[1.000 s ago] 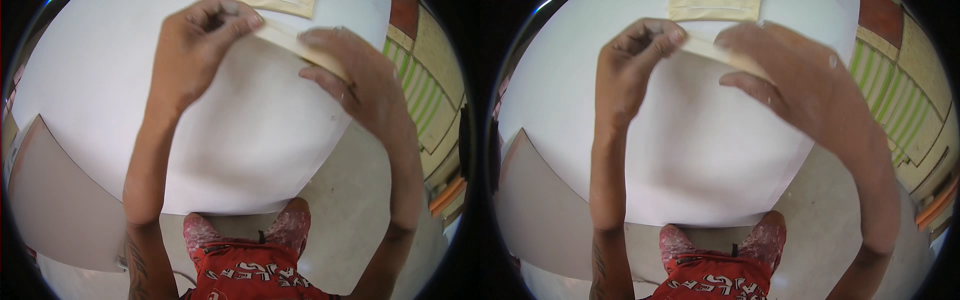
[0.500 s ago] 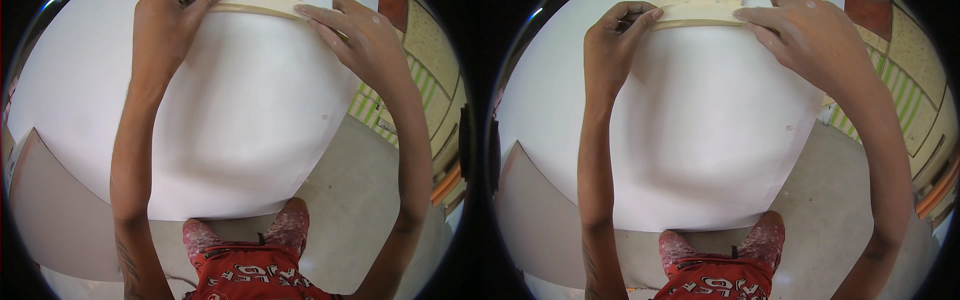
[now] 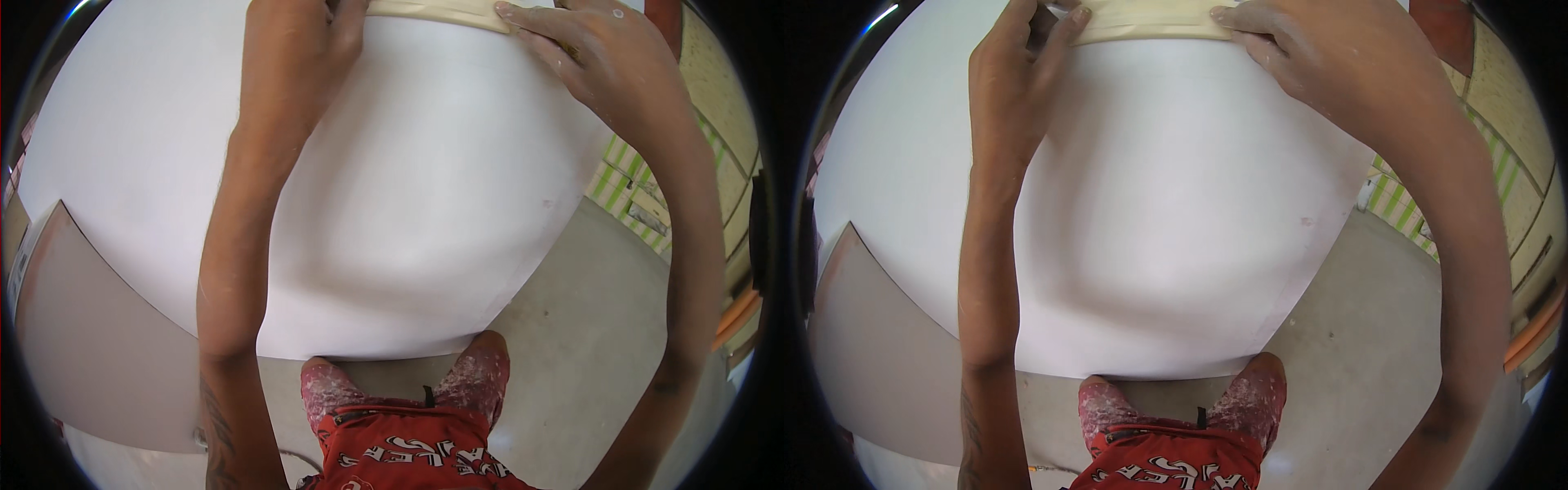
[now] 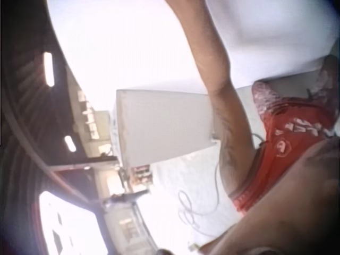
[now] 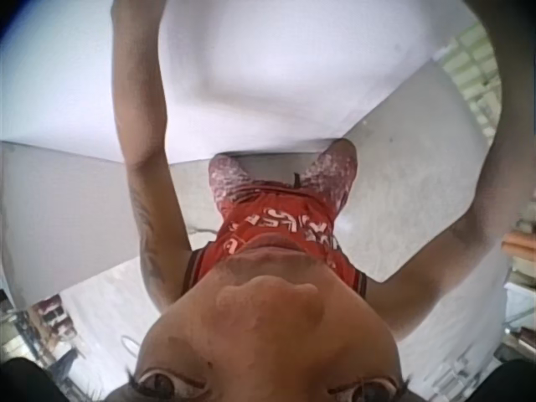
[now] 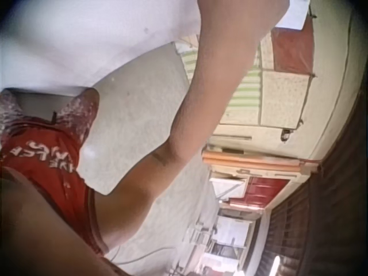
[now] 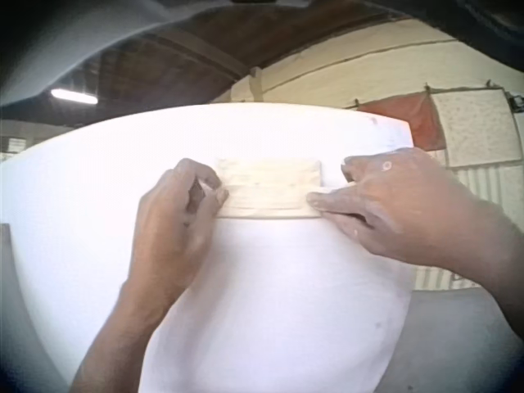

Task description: Preparing a spray gun with paint and then applying masking tape to protect components on a piece of furniture.

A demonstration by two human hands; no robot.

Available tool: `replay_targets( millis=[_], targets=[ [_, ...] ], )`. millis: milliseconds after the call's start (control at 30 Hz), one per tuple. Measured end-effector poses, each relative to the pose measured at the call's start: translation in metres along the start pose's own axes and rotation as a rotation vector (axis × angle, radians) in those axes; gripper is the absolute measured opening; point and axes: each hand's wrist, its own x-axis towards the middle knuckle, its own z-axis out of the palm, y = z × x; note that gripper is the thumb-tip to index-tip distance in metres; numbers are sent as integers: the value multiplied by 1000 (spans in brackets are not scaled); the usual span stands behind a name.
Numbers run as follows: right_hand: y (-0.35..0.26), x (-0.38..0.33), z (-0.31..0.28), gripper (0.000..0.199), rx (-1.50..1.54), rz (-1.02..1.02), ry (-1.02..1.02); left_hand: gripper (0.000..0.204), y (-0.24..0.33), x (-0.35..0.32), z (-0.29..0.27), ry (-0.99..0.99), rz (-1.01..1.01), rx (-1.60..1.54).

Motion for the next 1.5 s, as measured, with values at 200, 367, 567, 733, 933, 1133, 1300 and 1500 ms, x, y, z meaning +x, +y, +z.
replay_targets(
  millis=[200,367,567,733,933,1133,1300,1500],
  targets=[
    [18,5,4,23,55,-19,-129,17,10,10,5,-45,-253,-88],
    [5,6,4,23,-8,33,-83,19,-33,-7,10,203,329,156],
    [1,7,0,22,-17,62,-130,51,-14,-53,27,-147,191,680],
    [8,11,5,21,18,13,-108,61,-13,-53,39,-132,128,673],
    [-10,14,-5,21,6,33,-105,65,-10,-59,38,-131,20,615],
    [-31,19,-12,22,-219,93,-116,28,-11,-75,21,250,136,428],
    [-6,13,0,22,-11,69,-179,26,-22,-60,7,136,61,285],
    [-14,8,-8,21,-60,15,-73,27,-37,-19,-1,-61,47,215]
  ],
)
